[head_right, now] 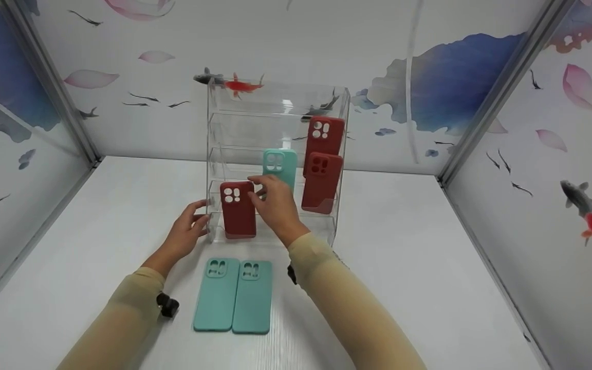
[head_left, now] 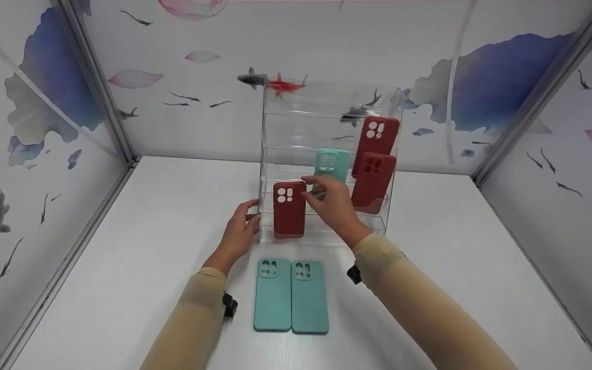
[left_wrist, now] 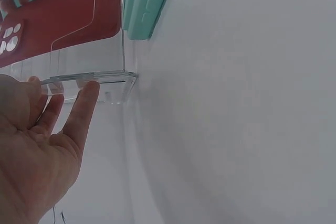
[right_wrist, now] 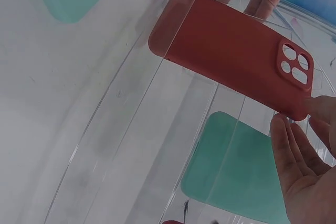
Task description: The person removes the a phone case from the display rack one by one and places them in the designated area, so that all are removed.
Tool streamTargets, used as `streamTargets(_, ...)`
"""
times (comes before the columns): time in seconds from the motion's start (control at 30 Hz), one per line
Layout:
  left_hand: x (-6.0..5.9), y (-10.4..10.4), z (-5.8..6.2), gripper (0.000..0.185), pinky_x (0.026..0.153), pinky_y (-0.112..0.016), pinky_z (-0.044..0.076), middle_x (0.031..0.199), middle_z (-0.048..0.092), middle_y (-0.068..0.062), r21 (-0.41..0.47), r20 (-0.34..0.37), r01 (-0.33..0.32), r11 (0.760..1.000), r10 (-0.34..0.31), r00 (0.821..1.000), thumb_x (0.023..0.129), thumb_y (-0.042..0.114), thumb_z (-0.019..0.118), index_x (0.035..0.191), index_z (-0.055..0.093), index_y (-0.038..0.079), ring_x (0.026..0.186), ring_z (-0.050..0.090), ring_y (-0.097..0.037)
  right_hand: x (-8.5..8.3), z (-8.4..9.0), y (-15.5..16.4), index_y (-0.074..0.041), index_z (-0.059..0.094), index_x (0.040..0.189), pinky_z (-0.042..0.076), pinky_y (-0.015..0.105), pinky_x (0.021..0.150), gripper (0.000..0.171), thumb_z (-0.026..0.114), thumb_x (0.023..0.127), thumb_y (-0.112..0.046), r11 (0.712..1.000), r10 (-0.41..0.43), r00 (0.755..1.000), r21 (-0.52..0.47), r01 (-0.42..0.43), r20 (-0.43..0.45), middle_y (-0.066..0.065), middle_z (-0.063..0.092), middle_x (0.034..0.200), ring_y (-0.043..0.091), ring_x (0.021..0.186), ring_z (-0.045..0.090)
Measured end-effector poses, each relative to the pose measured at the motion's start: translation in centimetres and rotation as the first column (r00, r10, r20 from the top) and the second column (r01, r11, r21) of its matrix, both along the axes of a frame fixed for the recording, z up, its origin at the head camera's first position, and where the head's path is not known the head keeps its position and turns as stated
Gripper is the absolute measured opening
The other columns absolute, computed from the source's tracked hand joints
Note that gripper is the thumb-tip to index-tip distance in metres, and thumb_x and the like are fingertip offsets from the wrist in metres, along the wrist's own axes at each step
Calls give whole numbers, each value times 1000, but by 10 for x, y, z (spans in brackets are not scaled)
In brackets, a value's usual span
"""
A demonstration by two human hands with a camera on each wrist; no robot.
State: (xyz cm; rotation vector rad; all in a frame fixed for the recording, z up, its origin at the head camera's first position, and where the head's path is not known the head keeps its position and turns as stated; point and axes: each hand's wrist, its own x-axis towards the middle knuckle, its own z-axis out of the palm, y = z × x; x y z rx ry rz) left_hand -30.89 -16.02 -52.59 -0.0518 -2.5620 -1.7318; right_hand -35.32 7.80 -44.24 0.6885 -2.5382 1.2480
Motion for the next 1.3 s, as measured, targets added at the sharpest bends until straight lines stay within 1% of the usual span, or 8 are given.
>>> streamTargets(0.2, 0, 1, 0, 47, 112, -36, 55, 164, 37, -2, 7, -3, 6, 1000, -5, 1000, 112, 21, 45, 158, 35, 17, 142, 51, -26, 1, -3, 0, -13, 71, 129, 66, 33, 92, 32, 73, 97, -11, 1000, -4, 1000, 7, 4, 15, 4, 73, 121, 17, 100, 73)
streamTargets(0.3, 0, 1, 1, 47, 112, -36, 55, 164, 37, -2, 8, -4, 10, 1000, -10, 1000, 112, 21, 45, 158, 34, 17, 142, 51, -26, 1, -3, 0, -13, 72, 126, 66, 33, 90, 29, 73, 97, -9, 1000, -11, 1000, -11, 11, 8, 4, 73, 120, 18, 100, 73)
streamTargets(0.43, 0, 0, 2, 47, 113, -37, 54, 164, 37, -1, 8, 5, 7, 1000, -7, 1000, 112, 22, 45, 158, 34, 18, 143, 51, -25, 0, -3, 1, -13, 72, 122, 67, 32, 87, 25, 72, 98, -8, 999, -2, 1000, -43, 2, -6, 4, 74, 117, 17, 98, 74)
streamTargets(0.57, 1, 0, 3, 47, 113, -38, 54, 165, 37, -1, 7, 13, 3, 1000, -3, 1000, 112, 21, 46, 158, 34, 18, 143, 50, -25, -1, -4, 3, -12, 73, 120, 67, 31, 85, 24, 72, 97, -7, 998, -3, 1000, -56, 3, -11, 4, 75, 115, 16, 96, 74)
streamTargets(0.77, 1, -1, 1, 48, 111, -39, 56, 164, 37, -5, 14, -10, 10, 1000, -9, 1000, 112, 18, 46, 158, 35, 15, 141, 52, -28, 0, -6, 7, -12, 74, 118, 67, 32, 86, 24, 75, 95, -7, 998, -22, 999, -57, 20, -41, 4, 76, 114, 16, 95, 76)
streamTargets(1.03, 3, -2, 0, 47, 111, -39, 56, 163, 40, -4, 18, -4, 4, 1000, -4, 1000, 112, 19, 46, 157, 35, 16, 140, 53, -26, 3, -9, 12, -13, 75, 116, 67, 32, 87, 23, 76, 94, -7, 994, -9, 1000, -109, 6, -23, 3, 76, 111, 15, 94, 77)
streamTargets(1.3, 2, -1, 0, 47, 112, -40, 55, 164, 38, -5, 30, 6, 14, 999, -14, 1000, 112, 20, 46, 158, 34, 17, 142, 51, -27, 8, -7, 20, -16, 75, 116, 66, 32, 90, 23, 76, 94, -9, 991, -17, 999, -137, 13, -34, 0, 76, 111, 14, 96, 76)
